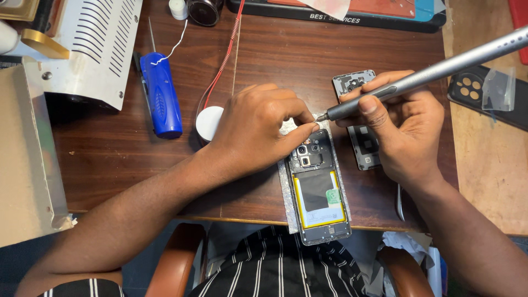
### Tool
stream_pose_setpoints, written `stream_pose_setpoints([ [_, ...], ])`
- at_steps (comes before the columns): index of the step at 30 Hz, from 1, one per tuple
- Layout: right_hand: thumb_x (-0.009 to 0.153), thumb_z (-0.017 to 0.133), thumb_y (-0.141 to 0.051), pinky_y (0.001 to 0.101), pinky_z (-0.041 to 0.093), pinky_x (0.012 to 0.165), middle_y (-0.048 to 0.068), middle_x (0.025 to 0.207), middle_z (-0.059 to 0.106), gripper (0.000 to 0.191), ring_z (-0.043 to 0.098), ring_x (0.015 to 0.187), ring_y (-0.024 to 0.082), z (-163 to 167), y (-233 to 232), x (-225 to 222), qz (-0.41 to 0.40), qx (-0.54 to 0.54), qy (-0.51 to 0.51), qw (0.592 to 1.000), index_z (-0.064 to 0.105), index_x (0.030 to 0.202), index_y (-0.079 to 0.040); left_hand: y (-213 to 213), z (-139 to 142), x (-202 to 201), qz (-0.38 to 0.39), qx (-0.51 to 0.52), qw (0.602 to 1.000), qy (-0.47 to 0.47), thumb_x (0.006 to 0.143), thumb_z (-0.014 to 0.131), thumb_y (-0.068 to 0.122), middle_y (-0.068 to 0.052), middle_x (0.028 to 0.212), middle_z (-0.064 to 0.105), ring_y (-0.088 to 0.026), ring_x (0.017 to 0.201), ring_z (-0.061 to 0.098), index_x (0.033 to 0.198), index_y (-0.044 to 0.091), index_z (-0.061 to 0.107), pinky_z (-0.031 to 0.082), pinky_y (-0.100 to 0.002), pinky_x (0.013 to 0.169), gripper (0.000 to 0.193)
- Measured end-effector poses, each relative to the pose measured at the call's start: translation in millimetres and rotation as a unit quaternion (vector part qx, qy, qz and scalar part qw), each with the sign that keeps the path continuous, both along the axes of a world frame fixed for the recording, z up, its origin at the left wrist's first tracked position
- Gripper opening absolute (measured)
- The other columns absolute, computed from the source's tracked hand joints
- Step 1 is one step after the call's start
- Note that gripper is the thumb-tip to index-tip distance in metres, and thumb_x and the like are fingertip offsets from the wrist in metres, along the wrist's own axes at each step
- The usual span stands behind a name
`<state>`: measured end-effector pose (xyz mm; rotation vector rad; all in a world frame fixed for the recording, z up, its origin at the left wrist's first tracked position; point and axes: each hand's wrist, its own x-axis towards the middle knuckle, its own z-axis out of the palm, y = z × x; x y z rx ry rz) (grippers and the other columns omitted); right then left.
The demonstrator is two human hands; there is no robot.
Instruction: The person repairs a disassembled smartphone on a workbench, using a precision screwdriver to unscrew and re-tighten small screws on the phone's midframe while holding the device steady with the other hand. They reposition the phone repeatedly and at the end reach for a small bottle on the bench.
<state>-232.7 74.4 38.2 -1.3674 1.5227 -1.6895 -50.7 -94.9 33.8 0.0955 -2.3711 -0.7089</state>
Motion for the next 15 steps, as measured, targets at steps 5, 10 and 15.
stream_pose_setpoints([
  [5,0.114,0.065,-0.009,0.0310,0.064,0.094,0.017,0.112,0.072,0.019,0.072,0.103,0.018,-3.4,2.0,-1.2,-0.004,-0.002,0.014,1.000,0.054,0.123,0.003,-2.0,1.0,1.8,-0.004,0.026,0.998,-0.050,0.085,0.081,0.035,-0.004,0.089,0.073,-0.027,0.087,0.066,0.094,0.011,0.076,0.050,-0.044,0.076,0.026],
  [10,0.114,0.065,-0.008,0.0314,0.063,0.098,0.016,0.113,0.071,0.018,0.073,0.107,0.019,0.8,5.6,0.0,0.011,-0.009,0.043,0.999,0.053,0.123,0.002,-26.4,7.7,15.1,-0.021,-0.085,0.990,-0.108,0.085,0.084,0.042,-0.012,0.110,0.065,-0.034,0.111,0.058,0.122,0.004,0.069,0.043,-0.049,0.097,0.055],
  [15,0.105,0.067,-0.002,0.0306,0.064,0.093,0.016,0.114,0.071,0.022,0.074,0.104,0.020,3.4,6.0,15.5,0.051,0.016,0.115,0.992,0.052,0.121,0.001,-32.4,4.9,20.7,-0.063,-0.113,0.979,-0.157,0.061,0.092,0.039,-0.012,0.109,0.063,-0.035,0.114,0.055,0.108,0.008,0.071,0.040,-0.048,0.097,0.060],
])
